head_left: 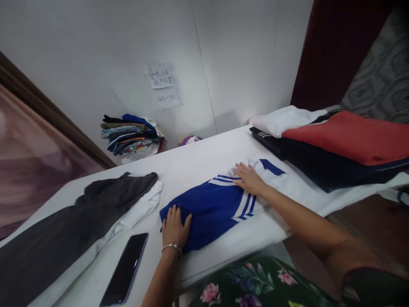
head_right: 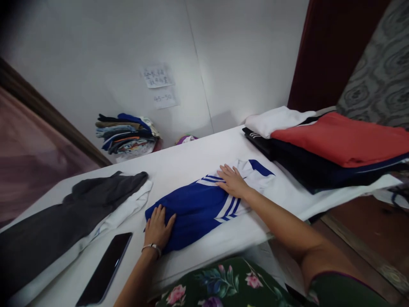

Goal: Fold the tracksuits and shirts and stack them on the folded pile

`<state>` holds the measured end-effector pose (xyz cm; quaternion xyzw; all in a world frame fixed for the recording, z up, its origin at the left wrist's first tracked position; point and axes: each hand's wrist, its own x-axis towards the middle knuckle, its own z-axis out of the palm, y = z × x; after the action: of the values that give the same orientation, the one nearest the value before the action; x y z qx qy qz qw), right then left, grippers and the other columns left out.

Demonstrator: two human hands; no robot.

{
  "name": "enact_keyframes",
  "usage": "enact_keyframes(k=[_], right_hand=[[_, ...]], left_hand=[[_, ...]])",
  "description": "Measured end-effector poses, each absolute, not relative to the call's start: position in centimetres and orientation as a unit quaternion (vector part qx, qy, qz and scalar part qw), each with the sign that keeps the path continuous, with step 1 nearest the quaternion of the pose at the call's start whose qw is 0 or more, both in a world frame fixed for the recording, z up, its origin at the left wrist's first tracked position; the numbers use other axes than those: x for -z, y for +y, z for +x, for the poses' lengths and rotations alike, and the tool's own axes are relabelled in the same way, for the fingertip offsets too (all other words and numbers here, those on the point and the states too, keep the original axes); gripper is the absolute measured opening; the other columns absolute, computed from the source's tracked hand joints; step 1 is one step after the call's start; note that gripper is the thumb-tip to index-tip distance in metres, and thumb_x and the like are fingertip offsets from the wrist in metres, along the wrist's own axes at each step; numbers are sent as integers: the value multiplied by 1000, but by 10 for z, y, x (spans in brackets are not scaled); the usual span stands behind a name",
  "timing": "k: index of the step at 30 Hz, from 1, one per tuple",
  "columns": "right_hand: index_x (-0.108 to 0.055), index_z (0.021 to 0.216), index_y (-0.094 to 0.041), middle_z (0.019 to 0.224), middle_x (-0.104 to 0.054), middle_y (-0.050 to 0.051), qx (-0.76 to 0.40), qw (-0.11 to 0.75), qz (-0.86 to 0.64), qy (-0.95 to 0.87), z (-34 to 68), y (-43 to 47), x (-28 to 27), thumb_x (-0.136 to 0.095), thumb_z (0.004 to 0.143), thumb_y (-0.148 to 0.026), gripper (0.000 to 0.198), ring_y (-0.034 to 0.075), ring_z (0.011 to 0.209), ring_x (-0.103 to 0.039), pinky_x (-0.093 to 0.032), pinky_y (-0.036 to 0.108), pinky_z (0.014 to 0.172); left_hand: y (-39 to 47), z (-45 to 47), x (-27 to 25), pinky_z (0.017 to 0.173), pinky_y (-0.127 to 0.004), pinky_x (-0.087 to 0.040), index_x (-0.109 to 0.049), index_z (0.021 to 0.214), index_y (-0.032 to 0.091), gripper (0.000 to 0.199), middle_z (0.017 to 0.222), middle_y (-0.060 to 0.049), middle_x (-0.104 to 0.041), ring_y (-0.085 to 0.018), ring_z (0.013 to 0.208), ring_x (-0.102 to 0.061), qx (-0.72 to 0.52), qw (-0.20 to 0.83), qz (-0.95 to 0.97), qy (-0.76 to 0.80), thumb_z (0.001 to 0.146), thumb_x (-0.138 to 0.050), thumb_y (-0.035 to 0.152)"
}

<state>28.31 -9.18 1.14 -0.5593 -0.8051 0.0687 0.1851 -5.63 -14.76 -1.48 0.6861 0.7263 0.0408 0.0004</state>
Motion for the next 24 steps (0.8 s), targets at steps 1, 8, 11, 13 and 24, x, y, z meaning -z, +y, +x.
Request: enact_keyframes(k=[1, 8, 11, 13, 24], right_hand=[[-37, 141, -18, 152, -24, 11, -58, 161, -588, -790, 289, -88, -7, -31, 92, -54, 62, 26, 142, -11, -9, 49, 113], [-42, 138, -18, 151, -27, 11, -102, 89, -671, -729, 315, -81, 30, -33, 91, -55, 61, 28, 140, -18, -16, 50, 111], [-55, 127, -21, 143, -42, 8, -152, 157, -680, -700, 320, -72, 18, -41, 90, -50, 49, 24, 135, -32, -24, 41, 110], [-58, 124, -20, 137, -50, 7, -164, 198, -702, -665, 329, -59, 3, -38, 93, -43, 43, 21, 130, -41, -30, 32, 107], [-48, 133, -9, 68, -68, 7, -233, 198, -786, -538, 347, 11, -8, -53, 86, -30, 51, 16, 57, -63, -50, 26, 62]], left_hand=[[-148, -56, 15, 112, -47, -22, -39, 139, 8, 62, 150, -11, -28, -25, 141, -19, -38, 0, 685, 728, 90, -34, 46], [-147, -56, 15, 112, -46, -23, -40, 138, 8, 62, 150, -10, -29, -24, 140, -20, -30, -10, 682, 731, 90, -34, 47], [-147, -55, 14, 111, -46, -24, -42, 137, 8, 62, 149, -11, -30, -25, 140, -22, -36, -14, 684, 729, 89, -34, 47], [-148, -55, 13, 111, -46, -25, -43, 136, 9, 61, 149, -11, -31, -25, 139, -23, -42, -16, 686, 726, 89, -34, 47], [-151, -55, 12, 111, -45, -25, -49, 133, 12, 57, 147, -10, -36, -24, 138, -27, -74, -17, 676, 733, 90, -35, 47]])
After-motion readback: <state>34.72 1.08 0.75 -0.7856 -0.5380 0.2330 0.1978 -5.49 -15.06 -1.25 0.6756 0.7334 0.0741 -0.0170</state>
